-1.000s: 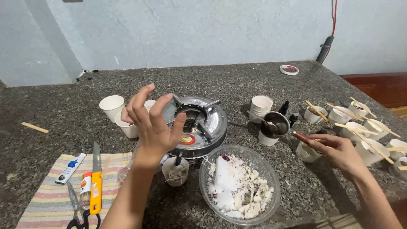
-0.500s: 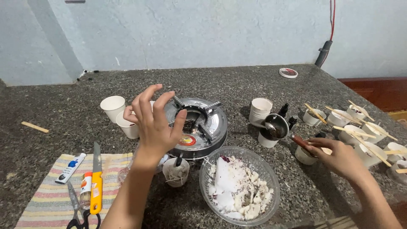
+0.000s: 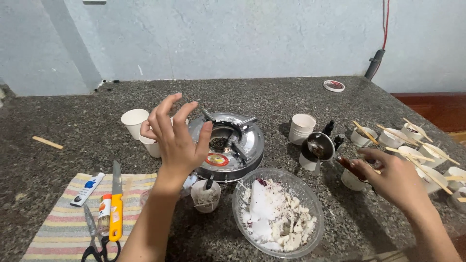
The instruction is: Cleaning wax residue from a portable burner and candle molds using a utility knife.
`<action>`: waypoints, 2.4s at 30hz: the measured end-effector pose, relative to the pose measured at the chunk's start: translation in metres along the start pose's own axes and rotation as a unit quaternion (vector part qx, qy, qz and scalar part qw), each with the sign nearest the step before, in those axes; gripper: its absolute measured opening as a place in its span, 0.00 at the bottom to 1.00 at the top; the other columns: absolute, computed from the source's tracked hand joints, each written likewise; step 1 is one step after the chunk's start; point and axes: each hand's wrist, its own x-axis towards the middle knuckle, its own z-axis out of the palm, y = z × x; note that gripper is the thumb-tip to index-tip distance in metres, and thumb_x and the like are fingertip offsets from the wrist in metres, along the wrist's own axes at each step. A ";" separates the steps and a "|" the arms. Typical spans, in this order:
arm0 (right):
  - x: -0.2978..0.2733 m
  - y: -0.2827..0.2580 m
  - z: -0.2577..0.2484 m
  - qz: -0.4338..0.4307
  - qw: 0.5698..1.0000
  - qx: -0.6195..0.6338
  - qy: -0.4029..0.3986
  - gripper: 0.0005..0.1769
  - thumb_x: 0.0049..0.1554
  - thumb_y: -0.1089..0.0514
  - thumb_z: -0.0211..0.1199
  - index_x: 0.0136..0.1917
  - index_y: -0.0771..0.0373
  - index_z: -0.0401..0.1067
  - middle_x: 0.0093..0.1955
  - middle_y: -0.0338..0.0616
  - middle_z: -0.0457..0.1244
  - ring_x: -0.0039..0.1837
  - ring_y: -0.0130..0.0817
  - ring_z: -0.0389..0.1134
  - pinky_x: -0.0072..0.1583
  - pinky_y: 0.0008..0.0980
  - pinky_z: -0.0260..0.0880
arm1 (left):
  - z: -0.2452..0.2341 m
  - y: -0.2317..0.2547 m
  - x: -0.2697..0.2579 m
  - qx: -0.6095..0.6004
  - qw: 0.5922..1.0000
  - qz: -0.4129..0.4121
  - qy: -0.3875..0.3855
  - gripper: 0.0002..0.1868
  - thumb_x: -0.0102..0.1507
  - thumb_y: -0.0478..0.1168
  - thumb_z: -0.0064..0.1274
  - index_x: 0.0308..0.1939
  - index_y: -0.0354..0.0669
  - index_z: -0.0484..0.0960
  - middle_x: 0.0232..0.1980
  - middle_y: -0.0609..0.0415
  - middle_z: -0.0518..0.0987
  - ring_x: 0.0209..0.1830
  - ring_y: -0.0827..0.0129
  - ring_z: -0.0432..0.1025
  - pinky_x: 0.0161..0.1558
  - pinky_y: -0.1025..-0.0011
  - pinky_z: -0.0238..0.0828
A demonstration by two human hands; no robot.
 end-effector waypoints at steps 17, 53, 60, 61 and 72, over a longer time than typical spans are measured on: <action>-0.022 -0.029 0.004 -0.214 0.923 0.214 0.236 0.20 0.65 0.61 0.59 0.69 0.68 0.73 0.59 0.57 0.69 0.54 0.42 0.69 0.49 0.39 0.72 | -0.008 -0.001 0.002 -0.097 0.981 -0.163 0.036 0.14 0.69 0.41 0.50 0.58 0.45 0.71 0.61 0.47 0.65 0.64 0.54 0.62 0.67 0.53 0.52; -0.017 -0.127 0.030 -0.400 0.888 0.209 0.086 0.15 0.59 0.48 0.60 0.54 0.55 0.78 0.58 0.42 0.68 0.65 0.39 0.63 0.68 0.49 0.61 | -0.168 -0.062 -0.047 0.281 0.651 -0.424 -0.564 0.22 0.62 0.59 0.49 0.32 0.45 0.83 0.36 0.48 0.84 0.38 0.51 0.79 0.38 0.59 0.72; -0.018 -0.125 0.027 -0.399 0.890 0.211 0.064 0.15 0.59 0.48 0.59 0.54 0.54 0.79 0.59 0.41 0.68 0.67 0.39 0.63 0.69 0.50 0.60 | -0.198 -0.051 -0.022 0.150 0.750 -0.523 -0.377 0.16 0.66 0.53 0.51 0.33 0.47 0.83 0.31 0.56 0.87 0.33 0.62 0.81 0.42 0.62 0.73; -0.018 -0.126 0.026 -0.398 0.890 0.211 0.065 0.15 0.59 0.48 0.59 0.54 0.54 0.79 0.59 0.41 0.68 0.67 0.39 0.63 0.69 0.50 0.60 | -0.198 -0.043 -0.012 0.149 0.750 -0.523 -0.377 0.16 0.66 0.53 0.51 0.33 0.47 0.83 0.31 0.56 0.87 0.33 0.62 0.81 0.42 0.62 0.73; -0.016 -0.177 0.019 -0.311 0.948 0.013 -0.066 0.10 0.57 0.49 0.65 0.47 0.52 0.82 0.60 0.44 0.63 0.69 0.46 0.58 0.69 0.55 0.58 | -0.126 0.006 0.063 0.024 0.777 -0.294 -0.556 0.23 0.66 0.56 0.39 0.51 0.55 0.87 0.43 0.43 0.87 0.52 0.39 0.77 0.54 0.46 0.73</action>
